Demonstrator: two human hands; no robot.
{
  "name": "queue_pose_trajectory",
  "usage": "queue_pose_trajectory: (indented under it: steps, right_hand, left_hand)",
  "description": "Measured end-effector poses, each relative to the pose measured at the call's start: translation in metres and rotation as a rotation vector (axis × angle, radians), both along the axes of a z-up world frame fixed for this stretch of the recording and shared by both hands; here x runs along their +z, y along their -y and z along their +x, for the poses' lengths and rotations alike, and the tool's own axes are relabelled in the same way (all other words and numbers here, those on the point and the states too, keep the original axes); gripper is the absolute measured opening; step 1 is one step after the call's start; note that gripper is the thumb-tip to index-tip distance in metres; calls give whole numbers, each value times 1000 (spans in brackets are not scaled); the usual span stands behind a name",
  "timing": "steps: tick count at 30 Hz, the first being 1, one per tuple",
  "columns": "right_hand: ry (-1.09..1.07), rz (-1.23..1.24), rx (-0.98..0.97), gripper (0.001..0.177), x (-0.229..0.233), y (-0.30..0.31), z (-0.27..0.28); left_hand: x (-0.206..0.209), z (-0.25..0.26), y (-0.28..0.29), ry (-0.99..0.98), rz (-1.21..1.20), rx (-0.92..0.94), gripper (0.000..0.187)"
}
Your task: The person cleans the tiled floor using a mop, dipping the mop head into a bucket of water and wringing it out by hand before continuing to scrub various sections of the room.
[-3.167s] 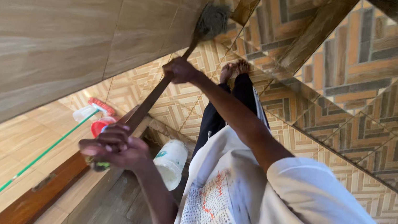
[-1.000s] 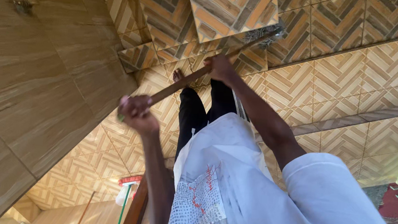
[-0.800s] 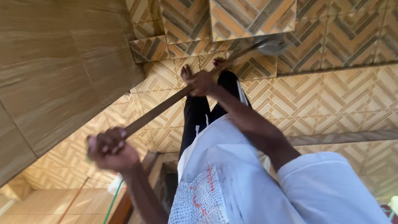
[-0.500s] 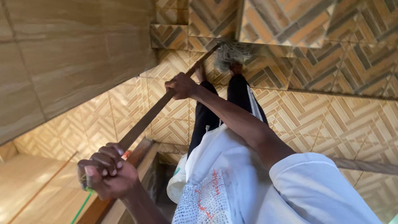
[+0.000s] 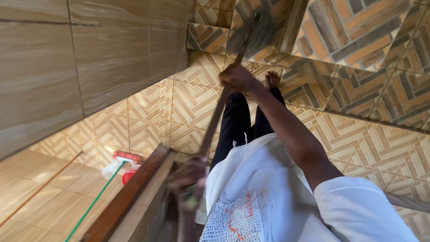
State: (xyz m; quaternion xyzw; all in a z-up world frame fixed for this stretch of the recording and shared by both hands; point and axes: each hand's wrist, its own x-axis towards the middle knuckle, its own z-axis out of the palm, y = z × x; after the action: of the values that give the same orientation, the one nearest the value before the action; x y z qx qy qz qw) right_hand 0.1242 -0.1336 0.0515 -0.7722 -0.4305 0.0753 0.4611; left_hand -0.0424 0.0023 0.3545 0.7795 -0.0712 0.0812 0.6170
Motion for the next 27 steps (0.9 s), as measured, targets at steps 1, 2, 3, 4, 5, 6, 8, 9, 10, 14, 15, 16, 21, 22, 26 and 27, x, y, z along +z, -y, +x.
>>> queue_pose_trajectory:
  steps: [1,2,3,4,5,6,8,9,10,14,15,16,21,22,26,27]
  right_hand:
    - [-33,-89,-5,13,-6,11,7]
    - [-31,-96,-15,13,-10,18,12]
    - [5,-66,-93,14,-11,20,16]
    - [41,-37,-172,16,-9,19,21]
    - [23,-45,-183,16,-4,20,22]
    - [56,-202,-298,16,3,21,27]
    - [108,-378,-429,22,27,27,36]
    - [-27,-258,-499,33,47,29,33]
    - [-161,-132,-565,47,67,33,28]
    - [-670,137,-1032,43,151,34,-29]
    - [-580,338,-1099,27,177,36,-42]
    - [-876,742,-1138,40,208,42,-60]
    - [-938,652,-995,71,323,50,-124]
    - [-933,649,-998,71,325,52,-132]
    - [-1042,-291,-1347,70,307,53,-179]
    - [-836,-727,-1333,69,298,53,-191]
  left_hand:
    - [-13,2,3,-40,16,-76,26]
    - [-25,7,7,-70,20,-137,26]
    - [-33,14,6,-92,27,-196,27]
    - [-42,25,5,-100,24,-220,27]
    - [-44,30,7,-117,16,-234,27]
    - [-43,35,6,-134,9,-246,27]
    - [-51,58,3,-18,107,-385,21]
    - [-54,74,8,23,115,-446,22]
    - [-58,89,15,65,123,-507,24]
    - [-102,157,33,110,164,-635,17]
    - [-116,176,41,31,165,-643,18]
    - [-130,194,49,-48,166,-651,20]
    - [-189,206,109,280,195,-1152,15]
    - [-201,200,121,285,190,-1153,15]
    - [-246,151,154,233,311,-1566,11]
    - [-255,132,156,410,340,-1531,11]
